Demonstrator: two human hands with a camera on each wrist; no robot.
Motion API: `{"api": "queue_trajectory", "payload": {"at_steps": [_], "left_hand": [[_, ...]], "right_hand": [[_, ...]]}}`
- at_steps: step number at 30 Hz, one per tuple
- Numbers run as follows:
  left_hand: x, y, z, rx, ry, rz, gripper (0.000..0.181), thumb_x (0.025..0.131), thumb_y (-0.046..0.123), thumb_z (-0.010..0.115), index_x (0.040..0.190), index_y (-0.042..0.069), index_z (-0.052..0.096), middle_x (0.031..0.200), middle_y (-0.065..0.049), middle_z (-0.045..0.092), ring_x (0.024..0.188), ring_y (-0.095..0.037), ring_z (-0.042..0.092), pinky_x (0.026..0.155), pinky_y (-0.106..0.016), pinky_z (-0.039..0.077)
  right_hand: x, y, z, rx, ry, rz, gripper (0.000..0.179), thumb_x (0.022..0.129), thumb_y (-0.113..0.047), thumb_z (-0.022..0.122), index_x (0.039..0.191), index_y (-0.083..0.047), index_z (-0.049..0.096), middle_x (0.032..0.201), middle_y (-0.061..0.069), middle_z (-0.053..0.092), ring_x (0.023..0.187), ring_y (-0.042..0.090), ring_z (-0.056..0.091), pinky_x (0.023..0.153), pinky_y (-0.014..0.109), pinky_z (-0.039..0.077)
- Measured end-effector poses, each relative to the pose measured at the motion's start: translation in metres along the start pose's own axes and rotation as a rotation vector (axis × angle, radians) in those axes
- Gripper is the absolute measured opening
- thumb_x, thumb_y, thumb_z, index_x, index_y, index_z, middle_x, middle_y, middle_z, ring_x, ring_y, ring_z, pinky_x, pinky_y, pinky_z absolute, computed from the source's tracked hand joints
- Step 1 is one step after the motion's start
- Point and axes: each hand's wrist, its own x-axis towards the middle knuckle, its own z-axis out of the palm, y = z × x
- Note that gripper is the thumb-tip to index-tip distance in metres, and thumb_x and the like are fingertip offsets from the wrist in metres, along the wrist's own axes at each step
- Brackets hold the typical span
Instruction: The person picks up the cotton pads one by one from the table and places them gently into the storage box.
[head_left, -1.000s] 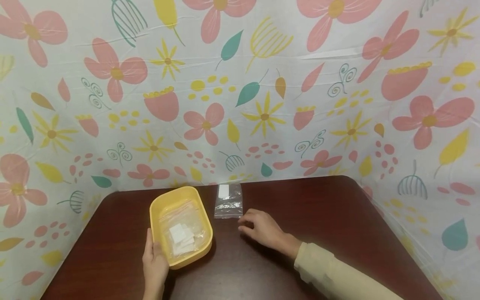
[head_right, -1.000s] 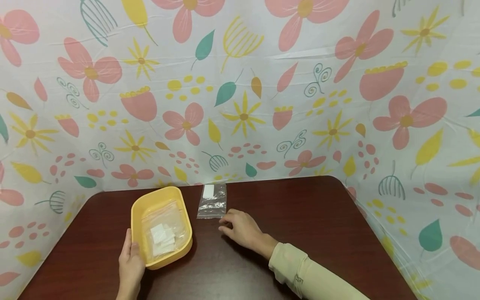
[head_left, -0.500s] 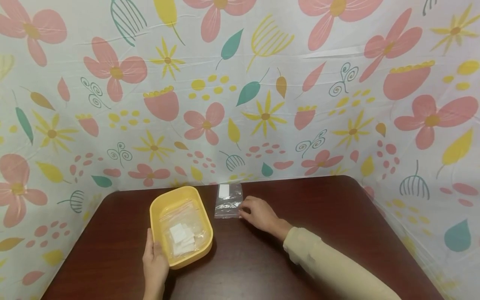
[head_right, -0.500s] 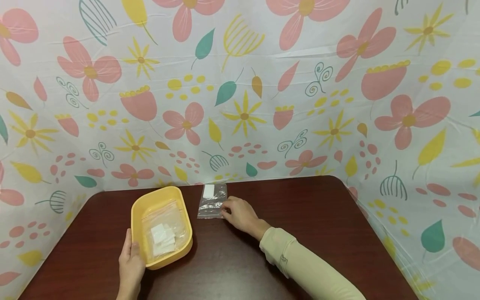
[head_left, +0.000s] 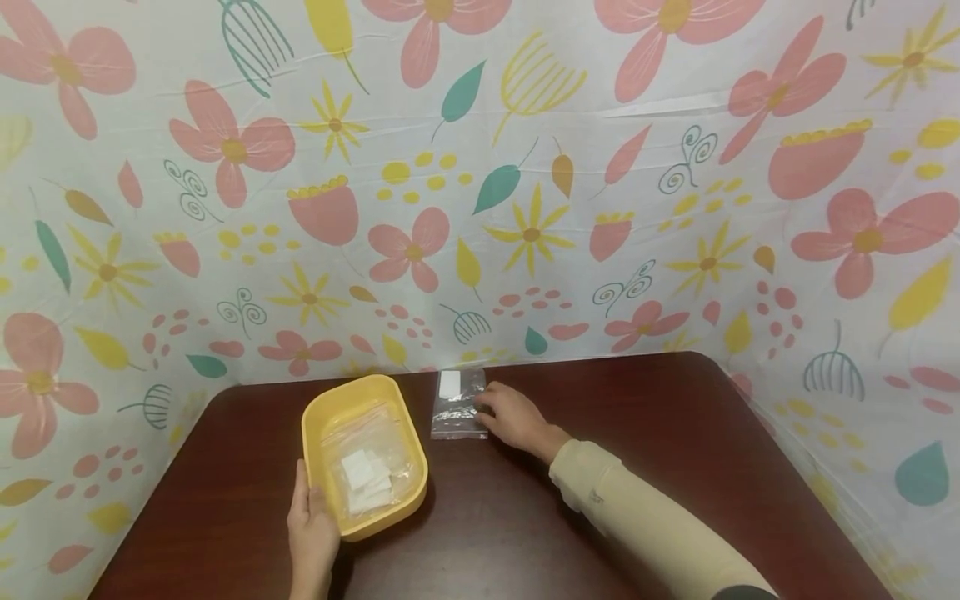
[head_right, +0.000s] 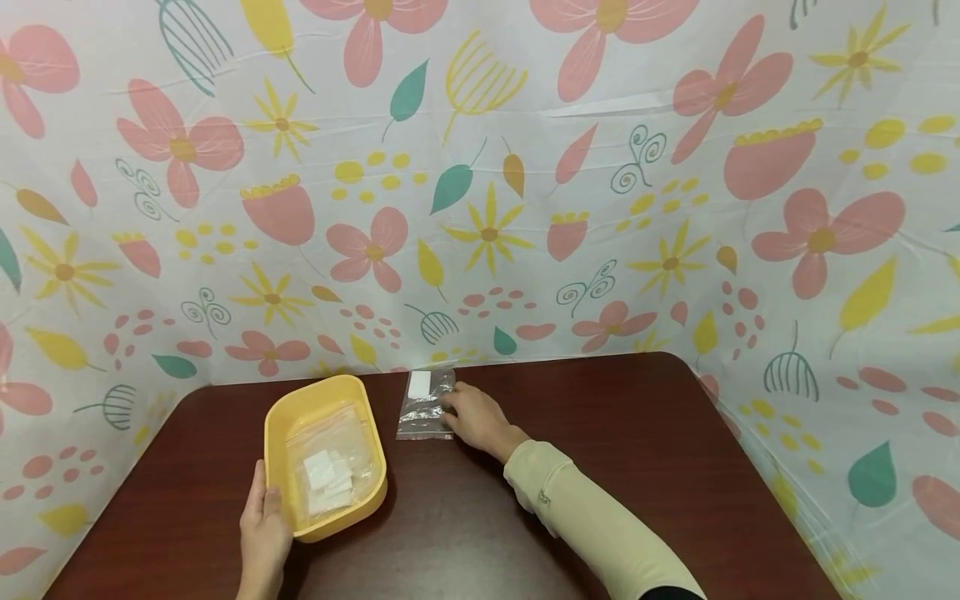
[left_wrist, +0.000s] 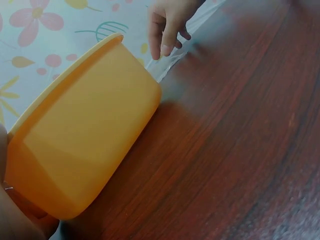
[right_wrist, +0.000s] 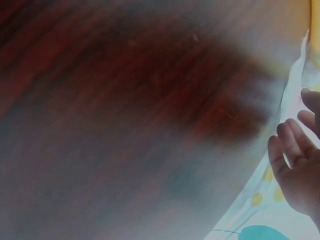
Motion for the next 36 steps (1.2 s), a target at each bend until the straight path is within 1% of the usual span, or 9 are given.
{"api": "queue_trajectory", "payload": {"at_steps": [4, 6, 11, 13, 19, 25, 30, 36], "left_hand": [[0.0002, 0.0003, 0.0000, 0.004, 0.000, 0.006, 0.054, 0.112, 0.023, 0.026, 0.163, 0.028, 0.010, 0.166, -0.009, 0.012, 0.149, -0.035, 0.013, 0.121, -0.052, 0.012], [0.0003, 0.0009, 0.0000, 0.007, 0.002, 0.008, 0.054, 0.112, 0.023, 0.026, 0.163, 0.028, 0.010, 0.165, -0.009, 0.013, 0.149, -0.035, 0.013, 0.121, -0.052, 0.011], [0.0001, 0.0022, 0.0002, 0.004, 0.006, 0.020, 0.054, 0.112, 0.022, 0.027, 0.163, 0.027, 0.011, 0.165, -0.009, 0.014, 0.149, -0.034, 0.014, 0.121, -0.051, 0.011], [-0.0002, 0.0025, 0.0001, 0.003, 0.008, 0.026, 0.054, 0.111, 0.021, 0.027, 0.163, 0.027, 0.011, 0.165, -0.009, 0.014, 0.149, -0.034, 0.014, 0.121, -0.050, 0.011], [0.0006, 0.0020, 0.0008, 0.005, 0.009, 0.027, 0.054, 0.111, 0.021, 0.027, 0.163, 0.025, 0.012, 0.165, -0.007, 0.013, 0.149, -0.033, 0.013, 0.121, -0.051, 0.011], [0.0005, 0.0023, 0.0009, 0.000, 0.014, 0.018, 0.054, 0.111, 0.021, 0.027, 0.163, 0.027, 0.012, 0.165, -0.007, 0.013, 0.149, -0.033, 0.013, 0.121, -0.051, 0.011], [0.0009, 0.0012, 0.0012, -0.007, 0.014, 0.009, 0.054, 0.111, 0.021, 0.028, 0.163, 0.028, 0.012, 0.165, -0.006, 0.014, 0.148, -0.033, 0.014, 0.120, -0.051, 0.013], [0.0003, 0.0001, 0.0007, -0.009, 0.015, 0.021, 0.054, 0.111, 0.021, 0.028, 0.163, 0.024, 0.012, 0.166, -0.009, 0.013, 0.148, -0.034, 0.015, 0.120, -0.052, 0.014]], "right_hand": [[0.0001, -0.0018, 0.0014, -0.034, -0.039, -0.003, 0.034, 0.098, -0.023, 0.068, 0.127, -0.006, 0.070, 0.111, 0.010, 0.062, 0.101, 0.024, 0.059, 0.089, 0.040, 0.052], [-0.0001, -0.0029, 0.0019, -0.045, -0.056, 0.010, 0.037, 0.099, -0.023, 0.067, 0.130, -0.005, 0.068, 0.114, 0.012, 0.061, 0.104, 0.026, 0.058, 0.091, 0.041, 0.052], [0.0006, -0.0045, 0.0039, -0.063, -0.082, 0.047, 0.041, 0.099, -0.026, 0.067, 0.134, -0.005, 0.065, 0.121, 0.013, 0.059, 0.109, 0.027, 0.056, 0.094, 0.042, 0.050], [0.0013, -0.0043, 0.0052, -0.075, -0.087, 0.050, 0.043, 0.098, -0.027, 0.067, 0.135, -0.005, 0.065, 0.121, 0.013, 0.058, 0.109, 0.028, 0.056, 0.094, 0.041, 0.050], [0.0022, -0.0045, 0.0074, -0.105, -0.084, 0.045, 0.042, 0.097, -0.028, 0.069, 0.133, -0.005, 0.066, 0.121, 0.014, 0.057, 0.110, 0.028, 0.055, 0.094, 0.041, 0.050], [0.0021, -0.0068, 0.0056, -0.085, -0.070, 0.045, 0.040, 0.096, -0.026, 0.070, 0.130, -0.004, 0.068, 0.121, 0.014, 0.058, 0.110, 0.030, 0.055, 0.094, 0.043, 0.050], [0.0023, -0.0057, 0.0073, -0.080, -0.055, 0.033, 0.036, 0.096, -0.025, 0.071, 0.126, -0.006, 0.070, 0.118, 0.014, 0.058, 0.108, 0.030, 0.056, 0.092, 0.043, 0.050], [0.0025, -0.0052, 0.0092, -0.095, -0.054, 0.034, 0.029, 0.096, -0.023, 0.070, 0.120, -0.007, 0.073, 0.113, 0.012, 0.059, 0.104, 0.028, 0.057, 0.090, 0.042, 0.051]]}}
